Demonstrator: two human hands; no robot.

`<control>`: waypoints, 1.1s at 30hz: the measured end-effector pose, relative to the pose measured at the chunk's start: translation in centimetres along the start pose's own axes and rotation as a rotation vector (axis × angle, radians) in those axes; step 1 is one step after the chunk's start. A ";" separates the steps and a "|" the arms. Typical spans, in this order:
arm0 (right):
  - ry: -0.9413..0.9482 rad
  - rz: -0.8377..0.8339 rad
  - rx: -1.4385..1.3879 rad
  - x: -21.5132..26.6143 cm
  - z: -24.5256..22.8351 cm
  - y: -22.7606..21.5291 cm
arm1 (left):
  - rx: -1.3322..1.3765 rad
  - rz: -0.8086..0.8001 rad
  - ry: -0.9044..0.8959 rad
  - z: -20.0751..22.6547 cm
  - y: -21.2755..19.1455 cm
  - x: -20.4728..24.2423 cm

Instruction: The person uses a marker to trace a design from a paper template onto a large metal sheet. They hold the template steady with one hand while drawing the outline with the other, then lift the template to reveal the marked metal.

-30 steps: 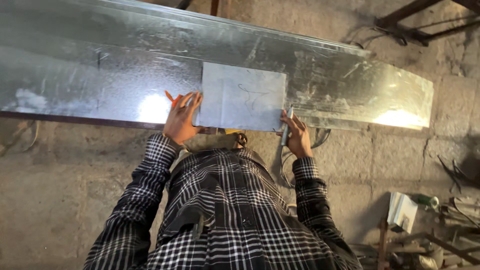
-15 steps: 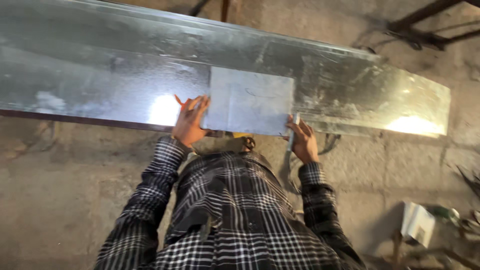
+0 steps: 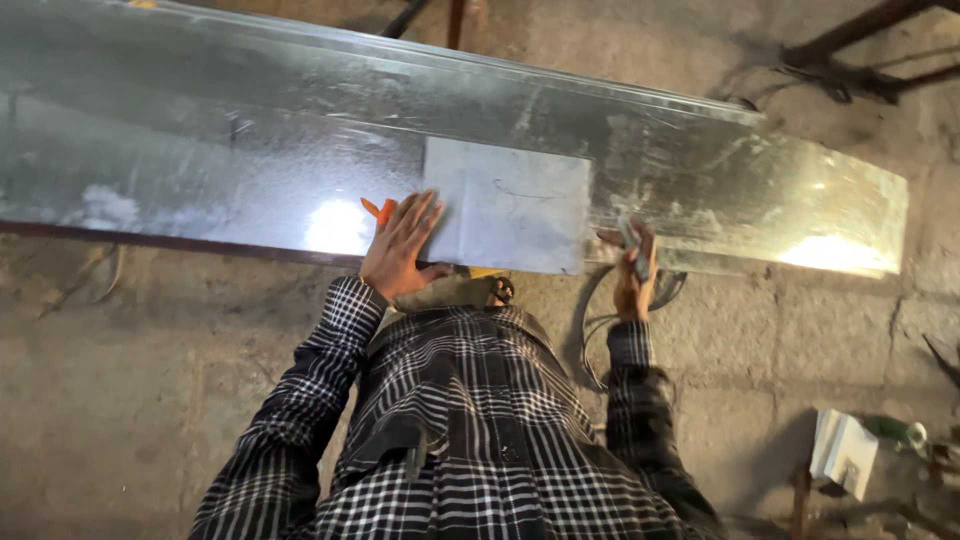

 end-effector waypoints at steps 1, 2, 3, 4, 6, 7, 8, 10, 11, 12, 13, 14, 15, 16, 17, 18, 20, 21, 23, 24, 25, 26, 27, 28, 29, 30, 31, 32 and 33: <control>-0.100 0.023 -0.225 -0.8 0.4 0.0 | -0.006 0.004 0.029 0.7 0.3 -0.9; -0.205 0.043 -0.448 -2.0 0.7 -0.4 | -0.036 -0.010 0.053 1.6 0.9 -2.0; -0.174 0.086 -0.446 -3.8 1.5 -0.5 | -0.067 -0.023 0.077 2.7 1.5 -3.4; -0.142 0.125 -0.448 -5.4 2.3 -0.2 | -0.101 -0.035 0.098 3.7 2.0 -4.6; -0.119 0.211 -0.107 -7.8 3.0 0.2 | -0.022 -0.200 0.057 5.7 3.3 -7.6; -0.197 0.215 -0.099 -8.4 2.7 0.7 | 0.013 -0.281 0.034 6.7 3.8 -8.7; -0.278 0.214 -0.090 -9.1 2.2 1.3 | -0.049 -0.323 0.016 7.7 4.2 -9.6; -0.267 0.223 -0.166 -10.2 2.0 2.0 | -0.172 -0.403 -0.027 8.9 5.1 -10.7; -0.261 0.225 -0.204 -10.7 2.0 2.3 | -0.188 -0.402 -0.023 9.0 5.5 -11.0; -0.243 0.237 -0.165 -10.9 2.0 2.5 | -0.203 -0.404 -0.020 9.1 5.9 -11.1; -0.224 0.248 -0.125 -11.1 2.0 2.7 | -0.218 -0.405 -0.018 9.1 6.3 -11.1; -0.203 0.259 -0.086 -11.1 2.2 2.9 | -0.218 -0.408 -0.026 9.1 6.5 -11.0; -0.191 0.266 -0.095 -11.0 2.3 3.1 | -0.217 -0.411 -0.035 9.0 6.6 -10.8; -0.178 0.272 -0.102 -11.0 2.2 3.2 | -0.216 -0.414 -0.044 9.1 6.6 -10.7; -0.165 0.278 -0.109 -10.8 2.1 3.3 | -0.215 -0.424 -0.045 9.1 6.5 -10.7; -0.156 0.275 -0.074 -10.8 1.9 3.3 | -0.213 -0.432 -0.049 9.1 6.4 -10.7; -0.138 0.270 -0.005 -10.7 1.2 3.4 | -0.205 -0.429 -0.047 9.2 6.2 -10.6; -0.152 0.258 0.018 -10.6 0.7 3.5 | -0.199 -0.418 -0.043 9.2 6.1 -10.6; -0.178 0.234 0.064 -10.5 -0.4 3.5 | -0.192 -0.408 -0.036 9.1 6.3 -10.6; -0.225 0.217 0.111 -10.4 -1.1 3.4 | -0.191 -0.409 -0.036 9.0 6.5 -10.5; -0.272 0.200 0.158 -10.3 -1.8 3.2 | -0.190 -0.410 -0.035 8.9 6.7 -10.5; -0.316 0.181 0.204 -10.2 -2.3 3.1 | -0.197 -0.410 -0.033 8.8 6.8 -10.4; -0.345 0.164 0.240 -10.1 -2.6 3.0 | -0.203 -0.410 -0.031 8.6 7.0 -10.5; -0.371 0.147 0.276 -10.1 -2.7 2.9 | -0.209 -0.412 -0.027 8.6 7.1 -10.6; -0.398 0.131 0.312 -10.1 -2.4 2.7 | -0.203 -0.428 -0.038 8.5 7.2 -10.6; -0.348 0.083 0.362 -10.1 -1.7 2.4 | -0.197 -0.445 -0.048 8.4 7.2 -10.6; -0.297 0.036 0.411 -10.1 -0.8 1.9 | -0.192 -0.461 -0.059 8.5 7.2 -10.5; -0.251 -0.011 0.459 -10.2 0.1 1.6 | -0.200 -0.465 -0.049 8.6 7.0 -10.5; -0.167 -0.045 0.338 -9.7 1.1 1.3 | -0.209 -0.469 -0.039 8.7 6.9 -10.4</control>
Point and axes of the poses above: each hand's wrist, its own x-axis away from the middle knuckle, its own y-axis out of the palm, z = x × y, the point moved 4 cm from there along -x, towards the middle knuckle, and after that the axes turned 4 degrees about -x, right-handed, at the moved point
